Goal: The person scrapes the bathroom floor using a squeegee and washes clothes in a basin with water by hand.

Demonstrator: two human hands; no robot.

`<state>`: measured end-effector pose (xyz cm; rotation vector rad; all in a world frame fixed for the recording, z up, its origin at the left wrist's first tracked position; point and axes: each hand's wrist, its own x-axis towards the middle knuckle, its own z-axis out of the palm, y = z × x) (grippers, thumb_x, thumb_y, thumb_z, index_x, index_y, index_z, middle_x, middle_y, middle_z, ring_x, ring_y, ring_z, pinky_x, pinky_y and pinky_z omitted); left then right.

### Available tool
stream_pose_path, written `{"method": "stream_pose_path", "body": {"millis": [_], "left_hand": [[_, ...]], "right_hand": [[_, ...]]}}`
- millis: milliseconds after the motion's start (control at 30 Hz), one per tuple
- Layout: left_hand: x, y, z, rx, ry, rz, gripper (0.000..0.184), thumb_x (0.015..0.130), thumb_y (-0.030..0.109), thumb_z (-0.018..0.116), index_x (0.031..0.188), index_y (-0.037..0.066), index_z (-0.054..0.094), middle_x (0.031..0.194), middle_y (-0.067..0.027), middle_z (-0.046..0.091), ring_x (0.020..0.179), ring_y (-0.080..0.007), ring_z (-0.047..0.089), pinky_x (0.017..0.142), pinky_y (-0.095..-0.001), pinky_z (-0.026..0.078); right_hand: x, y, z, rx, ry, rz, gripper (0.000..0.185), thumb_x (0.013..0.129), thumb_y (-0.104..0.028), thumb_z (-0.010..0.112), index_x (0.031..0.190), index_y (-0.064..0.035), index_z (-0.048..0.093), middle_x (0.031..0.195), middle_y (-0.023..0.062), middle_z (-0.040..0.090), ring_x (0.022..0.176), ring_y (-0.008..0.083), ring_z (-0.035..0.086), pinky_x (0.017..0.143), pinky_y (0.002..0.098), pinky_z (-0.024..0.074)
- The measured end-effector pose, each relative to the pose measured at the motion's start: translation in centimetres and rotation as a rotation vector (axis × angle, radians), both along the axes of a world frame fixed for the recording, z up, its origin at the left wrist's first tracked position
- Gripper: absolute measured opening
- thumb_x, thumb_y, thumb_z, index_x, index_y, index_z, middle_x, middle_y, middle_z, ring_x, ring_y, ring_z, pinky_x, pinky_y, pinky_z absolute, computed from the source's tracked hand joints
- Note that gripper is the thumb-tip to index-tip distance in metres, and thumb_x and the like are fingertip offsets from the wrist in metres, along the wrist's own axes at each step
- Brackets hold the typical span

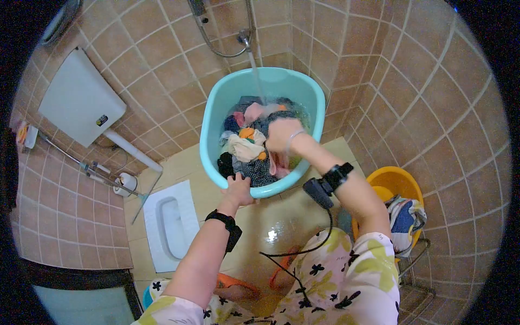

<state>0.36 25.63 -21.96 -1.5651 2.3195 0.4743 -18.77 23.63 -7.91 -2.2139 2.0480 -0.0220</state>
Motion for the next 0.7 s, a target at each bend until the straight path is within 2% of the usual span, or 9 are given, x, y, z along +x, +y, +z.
{"method": "stream_pose_path", "body": {"millis": [67,167,200,367,467,500,567,633,700], "left_hand": [[-0.2,0.1,0.2,0.038,-0.017,0.002,0.076,0.055,0.045,0.078,0.119,0.018,0.05,0.128,-0.0095,0.034,0.119,-0.0375,0.029,0.086,-0.0608,0.039],[0.1,0.4,0.8,0.058,0.009,-0.009,0.077,0.055,0.044,0.078,0.121,0.019,0.048,0.13,-0.0078,0.032,0.121,-0.037,0.027,0.088,-0.0587,0.039],[0.1,0.6,0.9,0.055,0.015,-0.009,0.077,0.055,0.044,0.078,0.121,0.019,0.048,0.13,-0.0078,0.032,0.121,-0.037,0.027,0.088,-0.0587,0.039],[0.2,-0.2,-0.2,0.043,0.0,-0.052,0.066,0.057,0.036,0.078,0.115,0.017,0.054,0.123,-0.0073,0.038,0.115,-0.0344,0.032,0.086,-0.063,0.039],[0.4,0.4,0.8,0.05,0.021,-0.036,0.064,0.057,0.034,0.078,0.114,0.018,0.055,0.122,-0.0069,0.038,0.114,-0.0335,0.032,0.086,-0.0632,0.039],[0.3,0.6,1.0,0.046,0.035,-0.022,0.064,0.057,0.033,0.079,0.114,0.018,0.055,0.123,-0.0068,0.038,0.115,-0.0332,0.032,0.086,-0.0636,0.039],[0.2,0.4,0.7,0.04,0.051,-0.009,0.064,0.057,0.033,0.079,0.114,0.019,0.055,0.123,-0.0068,0.038,0.115,-0.0328,0.032,0.086,-0.0639,0.038],[0.1,-0.1,-0.4,0.065,0.005,-0.031,0.066,0.056,0.032,0.08,0.115,0.021,0.054,0.124,-0.0066,0.038,0.117,-0.0325,0.031,0.088,-0.0644,0.037],[0.2,0.5,1.3,0.074,0.031,0.0,0.067,0.055,0.032,0.08,0.115,0.02,0.054,0.124,-0.0065,0.038,0.117,-0.0325,0.031,0.088,-0.0642,0.037]], "right_hand": [[-0.3,-1.0,4.6,-0.16,-0.291,-0.271,0.03,0.067,-0.025,0.052,0.075,-0.0013,0.067,0.08,0.0247,0.062,0.08,0.0348,0.063,0.072,0.0403,0.0496],[-2.0,-2.7,11.1,-0.373,-0.742,-0.189,0.032,0.065,-0.03,0.055,0.062,0.0009,0.063,0.064,0.0232,0.059,0.058,0.0276,0.063,0.059,0.0353,0.0506],[-2.8,-4.0,12.2,-0.438,-0.86,-0.177,0.027,0.067,-0.026,0.058,0.06,0.0,0.062,0.059,0.0159,0.06,0.051,0.0208,0.062,0.054,0.0312,0.0499],[0.1,-3.6,14.4,-0.239,-1.37,0.138,0.024,0.079,-0.025,0.057,0.087,-0.0045,0.065,0.077,0.004,0.065,0.068,0.0118,0.062,0.061,0.026,0.0488],[1.6,-2.4,10.8,0.067,-0.975,0.246,0.041,0.079,-0.039,0.06,0.1,-0.0041,0.062,0.091,0.0039,0.063,0.078,0.0092,0.054,0.066,0.0243,0.0456],[1.8,-1.9,8.7,0.264,-0.944,0.15,0.047,0.08,-0.039,0.059,0.116,-0.0084,0.055,0.116,0.0053,0.054,0.095,0.0122,0.051,0.078,0.029,0.0438],[1.8,-1.6,4.2,0.291,-0.412,0.22,0.049,0.082,-0.037,0.055,0.119,-0.0039,0.052,0.116,0.0109,0.056,0.098,0.0199,0.054,0.082,0.0334,0.0446],[0.7,-1.5,-3.0,0.319,-0.291,0.266,0.057,0.075,-0.042,0.06,0.115,-0.001,0.053,0.106,0.0204,0.06,0.096,0.0295,0.058,0.084,0.0352,0.0442],[0.3,0.0,-7.3,0.588,-0.303,0.215,0.068,0.064,-0.046,0.066,0.112,-0.0005,0.051,0.098,0.0199,0.062,0.093,0.0303,0.059,0.082,0.0358,0.0458]]}}
